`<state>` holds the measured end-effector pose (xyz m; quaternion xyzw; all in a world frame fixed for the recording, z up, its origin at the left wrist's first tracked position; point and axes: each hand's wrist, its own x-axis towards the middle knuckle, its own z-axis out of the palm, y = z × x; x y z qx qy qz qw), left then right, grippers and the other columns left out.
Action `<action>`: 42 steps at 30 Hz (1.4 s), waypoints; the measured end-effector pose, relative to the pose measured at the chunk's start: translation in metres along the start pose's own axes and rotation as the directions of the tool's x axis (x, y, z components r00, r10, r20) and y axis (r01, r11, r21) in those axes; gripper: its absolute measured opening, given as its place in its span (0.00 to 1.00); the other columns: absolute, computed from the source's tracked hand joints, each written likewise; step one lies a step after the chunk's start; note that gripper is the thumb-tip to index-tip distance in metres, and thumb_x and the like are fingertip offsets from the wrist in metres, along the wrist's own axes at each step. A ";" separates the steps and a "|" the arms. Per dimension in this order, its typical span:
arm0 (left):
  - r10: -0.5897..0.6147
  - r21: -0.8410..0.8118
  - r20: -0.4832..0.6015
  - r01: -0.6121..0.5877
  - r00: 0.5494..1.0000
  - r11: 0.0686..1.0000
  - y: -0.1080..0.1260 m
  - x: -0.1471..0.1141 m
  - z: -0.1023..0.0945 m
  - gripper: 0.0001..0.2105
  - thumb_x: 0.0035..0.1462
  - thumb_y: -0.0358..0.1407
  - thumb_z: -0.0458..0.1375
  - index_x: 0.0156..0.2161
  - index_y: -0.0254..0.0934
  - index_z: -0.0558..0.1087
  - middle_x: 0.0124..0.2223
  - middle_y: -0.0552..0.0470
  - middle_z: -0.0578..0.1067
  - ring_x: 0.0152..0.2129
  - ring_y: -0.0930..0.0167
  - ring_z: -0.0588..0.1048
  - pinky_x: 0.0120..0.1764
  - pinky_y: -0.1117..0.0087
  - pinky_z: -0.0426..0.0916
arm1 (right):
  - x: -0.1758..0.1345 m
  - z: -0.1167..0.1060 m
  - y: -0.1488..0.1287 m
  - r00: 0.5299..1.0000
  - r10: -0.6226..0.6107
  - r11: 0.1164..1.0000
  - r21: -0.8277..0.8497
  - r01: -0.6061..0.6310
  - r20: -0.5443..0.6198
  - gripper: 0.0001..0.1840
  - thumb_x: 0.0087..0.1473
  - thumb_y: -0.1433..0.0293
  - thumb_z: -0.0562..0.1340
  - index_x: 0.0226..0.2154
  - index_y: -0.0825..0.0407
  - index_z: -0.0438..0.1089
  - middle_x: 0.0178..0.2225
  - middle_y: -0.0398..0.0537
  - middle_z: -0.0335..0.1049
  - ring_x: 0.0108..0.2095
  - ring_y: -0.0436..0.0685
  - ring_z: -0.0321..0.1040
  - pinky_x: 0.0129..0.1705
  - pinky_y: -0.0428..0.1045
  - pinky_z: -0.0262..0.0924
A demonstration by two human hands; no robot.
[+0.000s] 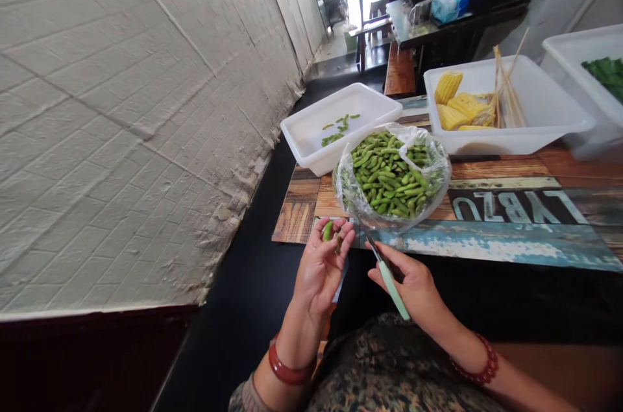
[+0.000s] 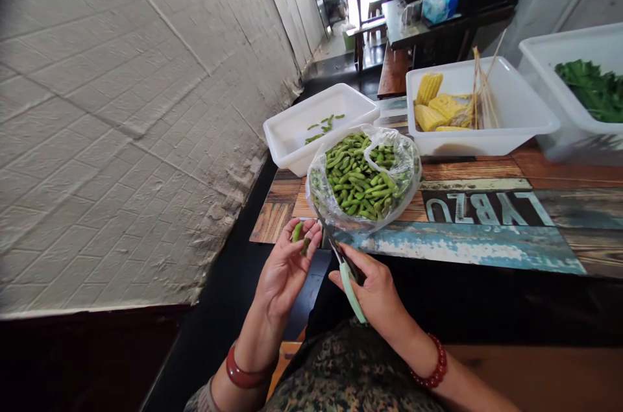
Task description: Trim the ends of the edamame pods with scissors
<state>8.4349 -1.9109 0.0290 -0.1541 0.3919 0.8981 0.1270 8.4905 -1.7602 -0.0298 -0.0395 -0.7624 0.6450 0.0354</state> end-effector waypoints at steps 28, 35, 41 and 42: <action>0.028 0.140 0.012 -0.030 1.000 0.990 -0.034 -0.016 0.000 0.07 0.50 0.30 0.66 0.36 0.33 0.75 0.39 0.49 0.78 0.33 0.74 0.76 0.42 0.72 0.70 | 0.011 0.017 0.004 0.959 -0.199 0.979 -0.079 0.186 -0.203 0.26 0.53 0.69 0.63 0.56 0.50 0.66 0.49 0.53 0.76 0.44 0.60 0.76 0.48 0.54 0.72; -0.044 -0.003 -0.052 0.044 0.998 0.999 -0.069 -0.009 0.012 0.07 0.50 0.28 0.64 0.36 0.36 0.75 0.39 0.53 0.78 0.36 0.76 0.76 0.45 0.77 0.68 | 0.027 0.022 0.007 0.860 -0.357 0.918 -0.309 0.250 -0.365 0.22 0.55 0.68 0.59 0.52 0.53 0.69 0.49 0.56 0.76 0.48 0.61 0.74 0.52 0.55 0.69; -0.143 0.090 0.025 0.140 0.989 0.986 -0.055 -0.004 -0.038 0.03 0.47 0.27 0.65 0.30 0.31 0.77 0.38 0.46 0.79 0.36 0.68 0.78 0.43 0.70 0.73 | 0.007 -0.020 0.001 0.890 -0.353 0.903 -0.356 0.243 -0.289 0.22 0.54 0.67 0.63 0.53 0.49 0.69 0.40 0.47 0.77 0.35 0.54 0.75 0.43 0.49 0.71; -0.160 0.115 0.016 0.158 0.987 0.981 -0.051 -0.005 -0.049 0.03 0.48 0.28 0.65 0.31 0.31 0.77 0.38 0.45 0.80 0.34 0.69 0.78 0.39 0.71 0.74 | 0.003 -0.032 -0.004 0.884 -0.319 0.912 -0.366 0.188 -0.341 0.23 0.53 0.66 0.64 0.53 0.48 0.69 0.38 0.46 0.76 0.33 0.53 0.74 0.43 0.49 0.71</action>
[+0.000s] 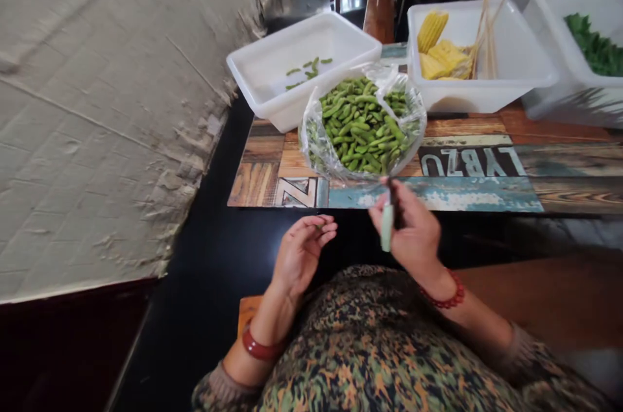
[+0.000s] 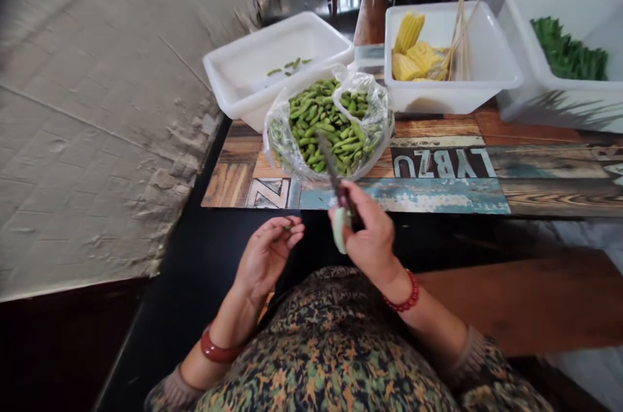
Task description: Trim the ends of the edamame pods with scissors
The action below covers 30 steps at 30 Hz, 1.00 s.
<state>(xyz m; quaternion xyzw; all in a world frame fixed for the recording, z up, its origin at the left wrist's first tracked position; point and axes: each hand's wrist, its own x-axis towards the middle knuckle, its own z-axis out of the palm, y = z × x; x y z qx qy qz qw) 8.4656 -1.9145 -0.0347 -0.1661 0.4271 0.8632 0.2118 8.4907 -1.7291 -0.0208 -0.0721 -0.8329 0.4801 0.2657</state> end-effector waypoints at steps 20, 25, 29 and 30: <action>0.337 0.348 0.281 -0.423 0.899 0.837 0.072 0.008 0.083 0.06 0.52 0.31 0.64 0.36 0.35 0.80 0.45 0.43 0.77 0.34 0.69 0.76 0.35 0.72 0.71 | 0.011 -0.062 0.011 0.899 0.436 0.821 0.430 -0.375 -0.048 0.27 0.49 0.63 0.68 0.53 0.48 0.71 0.30 0.41 0.71 0.24 0.49 0.67 0.24 0.44 0.66; 0.625 0.577 0.445 -0.739 0.642 0.348 0.132 0.045 0.111 0.08 0.57 0.30 0.56 0.38 0.38 0.78 0.49 0.46 0.75 0.41 0.67 0.74 0.44 0.68 0.70 | 0.002 -0.044 0.008 0.912 0.410 0.823 0.418 -0.385 0.033 0.28 0.45 0.62 0.70 0.50 0.52 0.73 0.30 0.47 0.76 0.28 0.56 0.75 0.30 0.47 0.72; 0.700 0.697 0.554 -0.711 0.451 -0.094 0.179 0.103 0.126 0.14 0.52 0.25 0.56 0.43 0.37 0.76 0.54 0.44 0.72 0.53 0.62 0.69 0.53 0.60 0.66 | -0.005 -0.037 0.011 0.932 0.355 0.844 0.402 -0.354 0.076 0.26 0.47 0.61 0.69 0.50 0.52 0.74 0.35 0.51 0.78 0.33 0.57 0.77 0.39 0.50 0.73; 0.690 0.721 0.570 -0.675 0.446 -0.159 0.184 0.113 0.129 0.16 0.50 0.25 0.58 0.45 0.36 0.75 0.56 0.43 0.70 0.55 0.61 0.67 0.56 0.58 0.63 | -0.006 -0.036 0.013 0.935 0.344 0.850 0.395 -0.349 0.085 0.26 0.48 0.61 0.69 0.50 0.52 0.73 0.36 0.51 0.79 0.33 0.58 0.77 0.39 0.50 0.73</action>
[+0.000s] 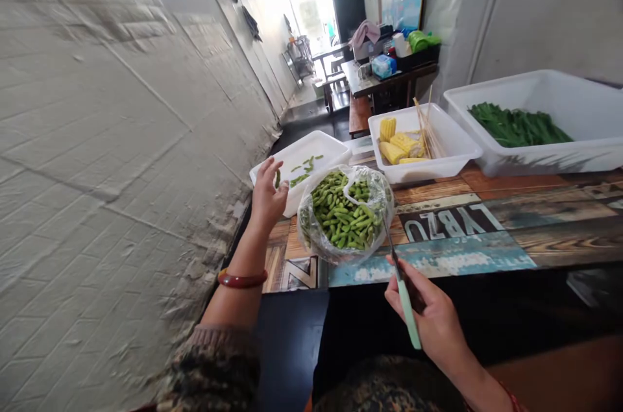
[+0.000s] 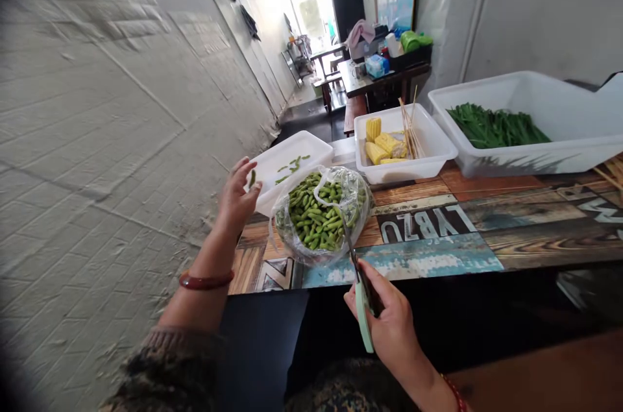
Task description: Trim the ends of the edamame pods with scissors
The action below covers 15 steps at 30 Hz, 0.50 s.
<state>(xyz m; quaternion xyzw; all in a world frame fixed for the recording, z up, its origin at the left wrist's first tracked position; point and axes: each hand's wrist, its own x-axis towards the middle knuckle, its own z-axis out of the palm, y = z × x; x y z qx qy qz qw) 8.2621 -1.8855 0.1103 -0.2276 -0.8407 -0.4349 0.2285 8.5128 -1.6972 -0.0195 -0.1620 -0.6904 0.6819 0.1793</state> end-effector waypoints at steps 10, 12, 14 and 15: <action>0.180 0.061 0.479 -0.237 0.859 0.970 0.028 -0.055 0.043 0.10 0.55 0.31 0.59 0.43 0.40 0.77 0.43 0.45 0.76 0.40 0.63 0.74 0.45 0.61 0.68 | 0.006 0.009 0.002 0.994 -0.054 0.993 -0.097 0.063 0.090 0.26 0.50 0.63 0.67 0.52 0.52 0.73 0.44 0.53 0.78 0.40 0.61 0.77 0.47 0.53 0.72; 0.199 0.131 0.509 -0.304 0.837 0.944 0.028 -0.060 0.050 0.12 0.54 0.31 0.61 0.45 0.40 0.76 0.45 0.44 0.75 0.43 0.60 0.72 0.47 0.58 0.66 | 0.007 0.011 -0.001 0.992 -0.088 0.989 -0.112 0.099 0.096 0.25 0.49 0.64 0.67 0.51 0.51 0.74 0.44 0.52 0.78 0.40 0.61 0.77 0.47 0.53 0.72; 0.197 0.195 0.510 -0.336 0.837 0.922 0.027 -0.061 0.055 0.13 0.54 0.30 0.61 0.46 0.41 0.76 0.44 0.45 0.74 0.43 0.60 0.72 0.47 0.58 0.66 | 0.006 0.012 -0.004 0.988 -0.120 0.983 -0.124 0.133 0.102 0.24 0.49 0.64 0.67 0.50 0.51 0.74 0.42 0.52 0.79 0.39 0.61 0.78 0.45 0.52 0.73; 0.189 0.225 0.502 -0.339 0.844 0.913 0.027 -0.061 0.057 0.13 0.54 0.30 0.61 0.46 0.41 0.75 0.42 0.46 0.74 0.42 0.61 0.71 0.46 0.59 0.66 | 0.005 0.013 -0.005 0.986 -0.133 0.981 -0.128 0.145 0.102 0.24 0.50 0.64 0.67 0.50 0.51 0.74 0.40 0.52 0.80 0.38 0.61 0.78 0.44 0.52 0.73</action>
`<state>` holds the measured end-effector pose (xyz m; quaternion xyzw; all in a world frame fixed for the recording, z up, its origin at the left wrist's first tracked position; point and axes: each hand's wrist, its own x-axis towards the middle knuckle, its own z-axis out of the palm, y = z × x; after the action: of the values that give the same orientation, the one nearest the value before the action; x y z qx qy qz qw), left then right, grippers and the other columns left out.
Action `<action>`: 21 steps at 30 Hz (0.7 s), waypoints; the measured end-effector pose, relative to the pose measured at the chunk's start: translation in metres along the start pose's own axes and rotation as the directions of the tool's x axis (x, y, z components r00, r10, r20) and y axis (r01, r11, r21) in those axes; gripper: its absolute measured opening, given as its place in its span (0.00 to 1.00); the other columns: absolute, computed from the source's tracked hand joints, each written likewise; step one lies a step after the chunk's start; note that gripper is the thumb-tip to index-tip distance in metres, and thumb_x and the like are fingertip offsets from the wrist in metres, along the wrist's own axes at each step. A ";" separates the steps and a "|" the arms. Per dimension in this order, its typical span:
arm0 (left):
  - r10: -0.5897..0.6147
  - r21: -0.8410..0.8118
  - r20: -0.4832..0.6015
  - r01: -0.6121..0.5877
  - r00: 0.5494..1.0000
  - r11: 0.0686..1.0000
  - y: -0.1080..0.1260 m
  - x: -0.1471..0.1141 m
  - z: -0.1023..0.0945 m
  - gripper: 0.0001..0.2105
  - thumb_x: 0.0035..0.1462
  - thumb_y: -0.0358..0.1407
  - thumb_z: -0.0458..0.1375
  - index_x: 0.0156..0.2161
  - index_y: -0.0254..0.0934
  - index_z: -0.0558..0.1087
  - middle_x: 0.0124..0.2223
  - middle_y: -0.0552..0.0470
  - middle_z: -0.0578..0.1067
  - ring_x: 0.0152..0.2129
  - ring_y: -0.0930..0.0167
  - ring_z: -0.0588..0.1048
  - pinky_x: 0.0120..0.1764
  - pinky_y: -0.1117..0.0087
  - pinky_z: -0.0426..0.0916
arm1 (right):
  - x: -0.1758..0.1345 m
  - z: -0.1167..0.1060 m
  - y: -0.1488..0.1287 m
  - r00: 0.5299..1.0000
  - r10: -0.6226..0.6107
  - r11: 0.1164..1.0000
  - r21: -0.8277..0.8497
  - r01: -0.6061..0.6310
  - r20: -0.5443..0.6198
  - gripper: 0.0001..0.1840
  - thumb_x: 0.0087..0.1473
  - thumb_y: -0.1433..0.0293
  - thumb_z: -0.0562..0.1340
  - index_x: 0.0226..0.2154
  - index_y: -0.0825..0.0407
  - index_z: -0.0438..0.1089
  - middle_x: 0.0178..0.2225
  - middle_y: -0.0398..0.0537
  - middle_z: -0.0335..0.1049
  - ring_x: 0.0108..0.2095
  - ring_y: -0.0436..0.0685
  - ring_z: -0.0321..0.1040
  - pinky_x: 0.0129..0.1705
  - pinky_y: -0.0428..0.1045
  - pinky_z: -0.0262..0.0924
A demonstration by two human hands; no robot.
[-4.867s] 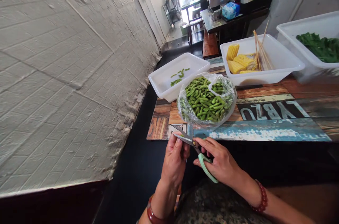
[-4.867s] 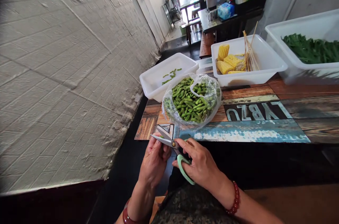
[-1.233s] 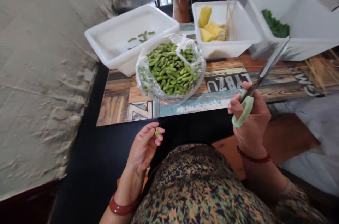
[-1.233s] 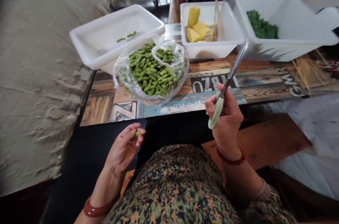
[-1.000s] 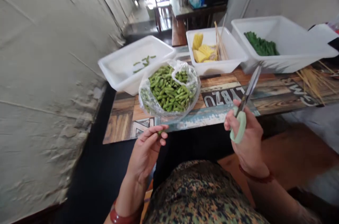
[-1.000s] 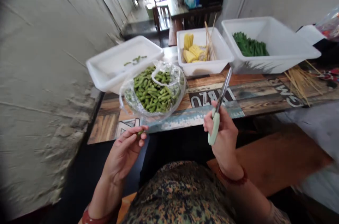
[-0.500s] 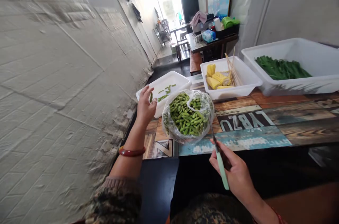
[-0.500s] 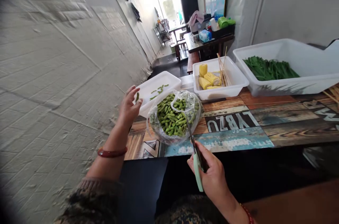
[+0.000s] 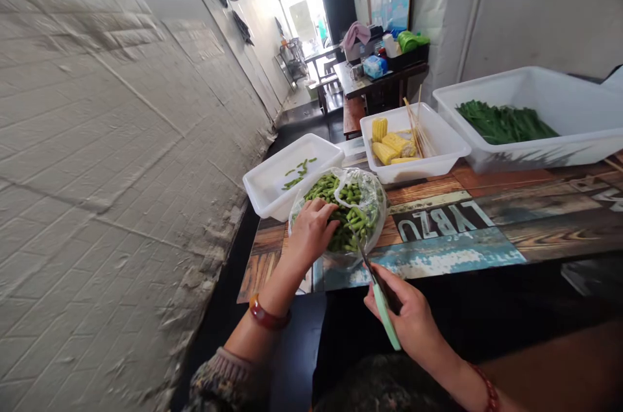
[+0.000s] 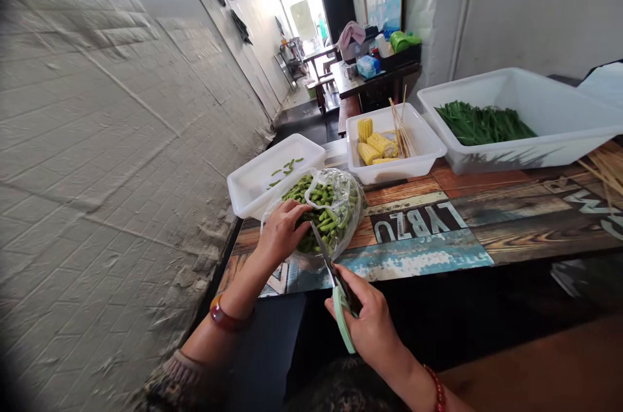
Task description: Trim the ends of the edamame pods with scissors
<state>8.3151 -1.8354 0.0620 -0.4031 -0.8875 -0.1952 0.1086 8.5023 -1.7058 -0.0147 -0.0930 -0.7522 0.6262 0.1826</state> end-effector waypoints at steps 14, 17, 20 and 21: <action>-0.347 -0.465 -0.080 0.273 0.934 0.842 -0.011 -0.014 0.000 0.05 0.53 0.31 0.59 0.36 0.38 0.76 0.31 0.52 0.74 0.30 0.69 0.70 0.36 0.67 0.63 | -0.002 -0.003 0.001 0.999 0.007 1.000 -0.010 -0.007 -0.041 0.24 0.49 0.62 0.66 0.49 0.52 0.75 0.37 0.51 0.80 0.35 0.60 0.78 0.41 0.52 0.74; -0.514 -0.773 0.016 0.337 0.857 0.537 -0.001 -0.017 -0.009 0.12 0.51 0.35 0.62 0.42 0.37 0.76 0.29 0.54 0.75 0.28 0.71 0.71 0.34 0.71 0.62 | -0.004 -0.002 -0.001 0.999 0.013 1.000 -0.011 -0.013 -0.030 0.24 0.49 0.61 0.66 0.49 0.52 0.75 0.37 0.52 0.80 0.35 0.60 0.78 0.42 0.52 0.74; -0.539 -0.921 0.131 0.303 0.832 0.244 0.017 -0.028 -0.021 0.12 0.49 0.36 0.64 0.40 0.37 0.73 0.28 0.55 0.74 0.26 0.74 0.70 0.31 0.74 0.61 | -0.005 -0.001 -0.001 1.000 0.012 1.000 -0.018 -0.012 -0.018 0.25 0.50 0.61 0.66 0.49 0.53 0.75 0.38 0.52 0.80 0.36 0.60 0.78 0.42 0.53 0.74; -0.531 -0.941 0.178 0.301 0.829 0.154 0.024 -0.034 -0.024 0.11 0.49 0.35 0.64 0.39 0.37 0.72 0.28 0.56 0.73 0.24 0.75 0.69 0.29 0.75 0.61 | -0.006 0.000 -0.001 1.000 0.008 1.000 -0.023 -0.009 -0.009 0.25 0.50 0.61 0.66 0.49 0.53 0.75 0.38 0.52 0.80 0.36 0.60 0.78 0.43 0.53 0.73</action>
<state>8.3566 -1.8546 0.0777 -0.1036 -0.6542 -0.7390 -0.1229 8.5077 -1.7077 -0.0141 -0.1011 -0.7580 0.6180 0.1823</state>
